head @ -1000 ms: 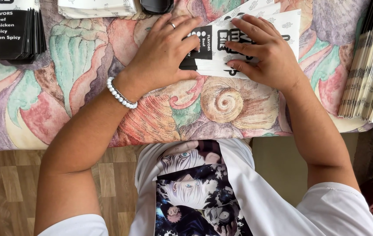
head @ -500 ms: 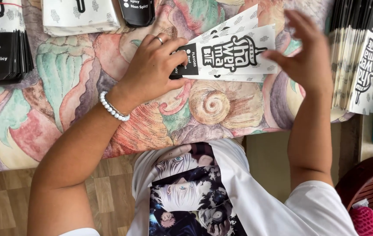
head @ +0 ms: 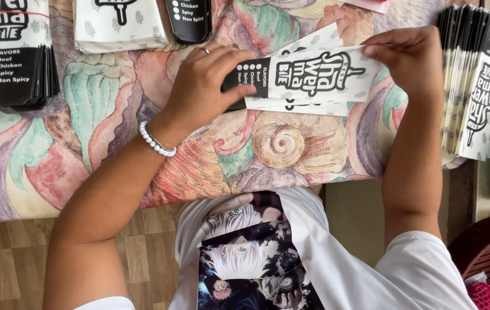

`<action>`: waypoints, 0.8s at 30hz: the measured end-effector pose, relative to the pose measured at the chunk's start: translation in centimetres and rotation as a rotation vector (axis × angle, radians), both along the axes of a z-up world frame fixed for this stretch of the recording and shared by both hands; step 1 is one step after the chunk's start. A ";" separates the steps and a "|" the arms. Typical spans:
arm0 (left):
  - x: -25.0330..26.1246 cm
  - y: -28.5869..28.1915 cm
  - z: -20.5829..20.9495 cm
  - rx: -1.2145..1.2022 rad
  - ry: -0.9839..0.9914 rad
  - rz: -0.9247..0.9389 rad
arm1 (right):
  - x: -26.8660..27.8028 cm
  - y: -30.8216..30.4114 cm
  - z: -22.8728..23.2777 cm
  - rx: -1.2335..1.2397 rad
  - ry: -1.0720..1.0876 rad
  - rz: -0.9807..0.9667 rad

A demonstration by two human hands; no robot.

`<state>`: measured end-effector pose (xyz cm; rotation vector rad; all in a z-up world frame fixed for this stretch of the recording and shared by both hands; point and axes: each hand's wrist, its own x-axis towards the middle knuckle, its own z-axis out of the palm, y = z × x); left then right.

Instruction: Sorting and stacking printed food packaging labels on a table

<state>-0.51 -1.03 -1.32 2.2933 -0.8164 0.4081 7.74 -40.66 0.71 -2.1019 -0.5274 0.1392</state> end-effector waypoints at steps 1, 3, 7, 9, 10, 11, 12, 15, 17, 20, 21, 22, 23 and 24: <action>0.2 0.0 -0.2 -0.070 -0.009 0.029 | 0.0 -0.5 -0.3 0.055 -0.042 0.031; 0.2 0.2 0.1 -0.164 0.013 0.038 | -0.4 -0.6 -0.3 0.060 -0.060 0.014; 0.3 0.6 0.6 -0.304 -0.051 0.061 | -0.4 -0.7 -0.8 0.197 -0.171 0.018; 0.1 0.6 1.0 -0.325 -0.099 0.069 | -0.2 -1.2 -1.4 0.268 -0.190 0.004; 0.0 0.5 1.3 -0.349 -0.147 0.075 | -0.1 -1.6 -1.7 0.335 -0.210 -0.013; -0.1 0.6 1.8 -0.348 -0.146 0.072 | -0.2 -1.4 -1.4 0.336 -0.209 -0.016; -0.2 0.6 2.4 -0.346 -0.160 0.071 | -0.3 -1.2 -1.2 0.388 -0.249 0.031; -0.2 0.9 2.8 -0.302 -0.169 0.023 | -1.0 -0.5 0.1 0.370 -0.294 0.188; 0.0 1.1 2.4 -0.261 -0.167 -0.024 | -1.7 0.6 1.5 0.299 -0.300 0.299; 0.0 0.8 1.7 -0.007 -0.213 -0.071 | -2.5 1.9 3.4 0.022 -0.168 0.460; -0.2 0.6 1.5 0.092 -0.103 -0.108 | -2.5 1.9 3.4 -0.030 -0.092 0.495; -0.4 0.4 1.3 0.191 0.006 -0.145 | -2.5 1.8 3.4 -0.082 -0.015 0.528; -0.5 0.2 1.2 0.192 0.007 -0.147 | -2.9 1.5 3.7 -0.080 -0.014 0.526; -0.6 0.1 1.0 0.261 -0.020 -0.106 | -3.3 1.1 3.9 -0.066 -0.121 0.411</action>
